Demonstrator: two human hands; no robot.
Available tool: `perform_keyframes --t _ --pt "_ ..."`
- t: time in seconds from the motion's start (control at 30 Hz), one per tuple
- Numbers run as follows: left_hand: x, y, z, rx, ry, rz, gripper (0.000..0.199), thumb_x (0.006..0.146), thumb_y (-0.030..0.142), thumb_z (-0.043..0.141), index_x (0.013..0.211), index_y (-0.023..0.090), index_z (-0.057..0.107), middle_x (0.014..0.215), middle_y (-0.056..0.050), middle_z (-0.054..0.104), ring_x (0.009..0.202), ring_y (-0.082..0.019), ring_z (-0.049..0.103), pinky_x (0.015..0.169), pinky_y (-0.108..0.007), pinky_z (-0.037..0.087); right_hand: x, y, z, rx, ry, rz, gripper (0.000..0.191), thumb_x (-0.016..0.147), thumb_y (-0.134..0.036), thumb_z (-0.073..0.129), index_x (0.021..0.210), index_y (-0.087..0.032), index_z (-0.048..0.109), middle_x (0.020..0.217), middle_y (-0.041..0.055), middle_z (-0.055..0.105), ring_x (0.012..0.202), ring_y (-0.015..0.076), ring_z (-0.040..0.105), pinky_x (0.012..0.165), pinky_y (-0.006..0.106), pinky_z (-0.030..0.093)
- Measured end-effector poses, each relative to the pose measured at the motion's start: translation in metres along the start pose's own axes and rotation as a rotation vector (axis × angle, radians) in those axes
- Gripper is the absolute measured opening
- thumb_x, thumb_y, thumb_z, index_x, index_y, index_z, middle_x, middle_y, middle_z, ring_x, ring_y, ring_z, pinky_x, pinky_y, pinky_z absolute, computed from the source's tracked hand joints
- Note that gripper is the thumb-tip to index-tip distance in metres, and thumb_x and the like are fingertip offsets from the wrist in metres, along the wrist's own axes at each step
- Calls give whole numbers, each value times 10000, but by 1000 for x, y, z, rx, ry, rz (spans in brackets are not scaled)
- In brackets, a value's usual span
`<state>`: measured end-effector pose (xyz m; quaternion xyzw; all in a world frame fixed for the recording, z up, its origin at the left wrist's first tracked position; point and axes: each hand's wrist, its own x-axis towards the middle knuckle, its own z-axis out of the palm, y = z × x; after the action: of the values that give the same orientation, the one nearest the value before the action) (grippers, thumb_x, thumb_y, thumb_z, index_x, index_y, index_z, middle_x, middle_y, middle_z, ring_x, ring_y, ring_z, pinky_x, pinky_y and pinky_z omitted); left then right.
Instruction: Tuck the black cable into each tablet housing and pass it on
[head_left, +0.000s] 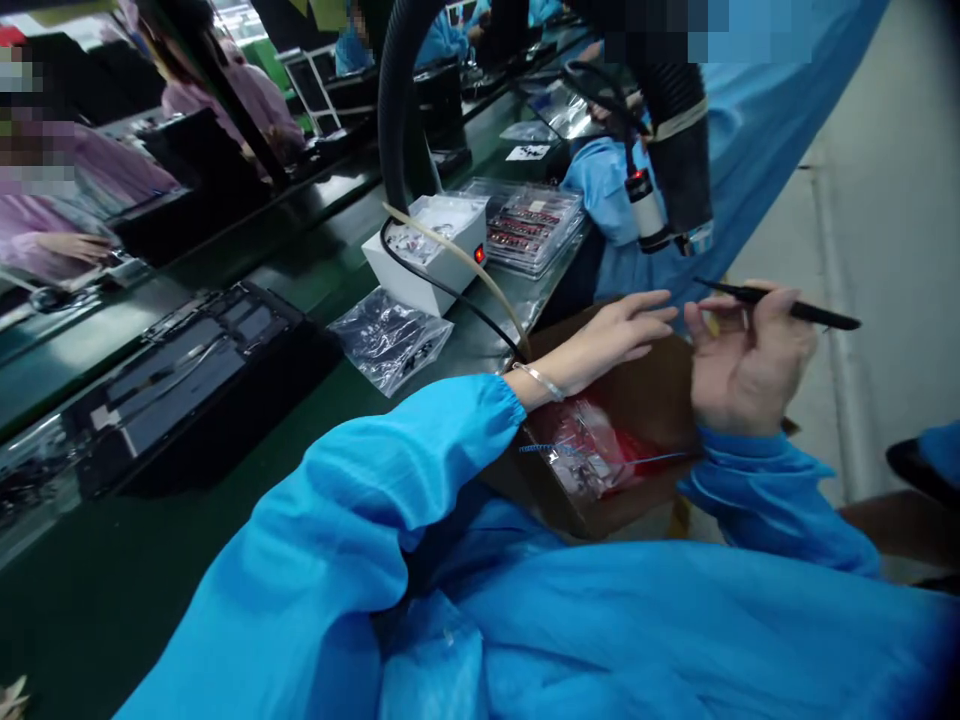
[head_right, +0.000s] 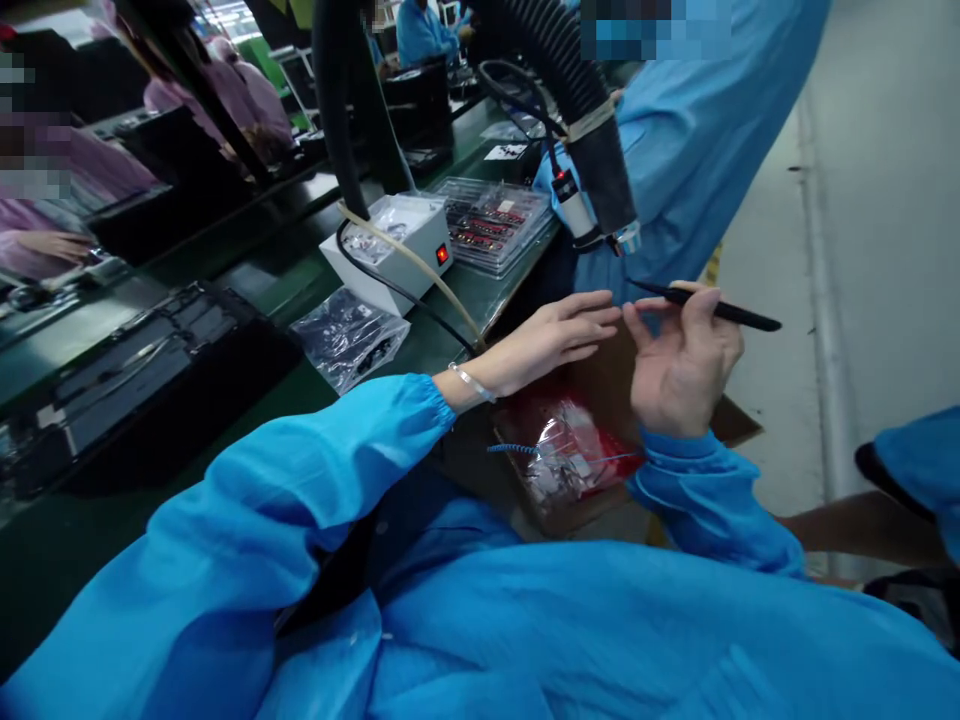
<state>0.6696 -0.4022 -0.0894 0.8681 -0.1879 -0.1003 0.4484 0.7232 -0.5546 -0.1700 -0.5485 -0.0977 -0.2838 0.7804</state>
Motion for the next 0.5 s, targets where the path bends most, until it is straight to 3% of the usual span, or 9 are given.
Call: perform_keyframes --t 0.1,0.2,0.3,0.37,0.43,0.5 --pt "-24 0 0 -210 -13 -47 527 1135 138 285 1659 170 239 1635 -64 473 1451 -65 535 1130 -159 526 19 17 -7 74 -89 132 358 825 -707 747 808 -353 698 778 46 695 883 254 727 875 429 644" --pt "-75 -4 -18 -305 12 -19 537 1121 135 320 1648 232 282 1612 -89 509 1439 -128 567 1195 -262 525 26 28 -9 159 -135 219 318 842 -704 745 832 -386 730 828 41 740 1001 264 719 991 452 610" --pt "-140 -5 -44 -326 48 20 569 1079 130 440 1627 242 334 1591 -130 532 1466 -225 549 1223 -438 525 22 28 -7 267 -110 322 208 817 -580 841 839 -395 749 845 15 752 1039 242 708 1053 412 591" --pt "-188 -2 -61 -309 104 19 538 1076 180 478 1601 254 387 1574 -124 556 1458 -251 560 1198 -455 545 19 22 -6 344 -66 410 144 819 -431 882 823 -382 748 855 -3 746 1020 194 702 1049 324 591" --pt "-239 3 -76 -293 199 -65 507 1073 255 524 1572 298 442 1551 -94 588 1400 -259 618 1141 -415 588 18 12 -4 437 20 498 146 887 -347 830 791 -345 720 850 -20 723 949 135 692 966 232 605" --pt "-294 9 -89 -251 350 -244 495 1053 362 587 1539 343 492 1509 -59 631 1346 -274 661 1116 -407 599 17 -1 5 558 135 622 124 978 -366 724 891 -277 718 949 -4 718 923 122 685 881 246 620"
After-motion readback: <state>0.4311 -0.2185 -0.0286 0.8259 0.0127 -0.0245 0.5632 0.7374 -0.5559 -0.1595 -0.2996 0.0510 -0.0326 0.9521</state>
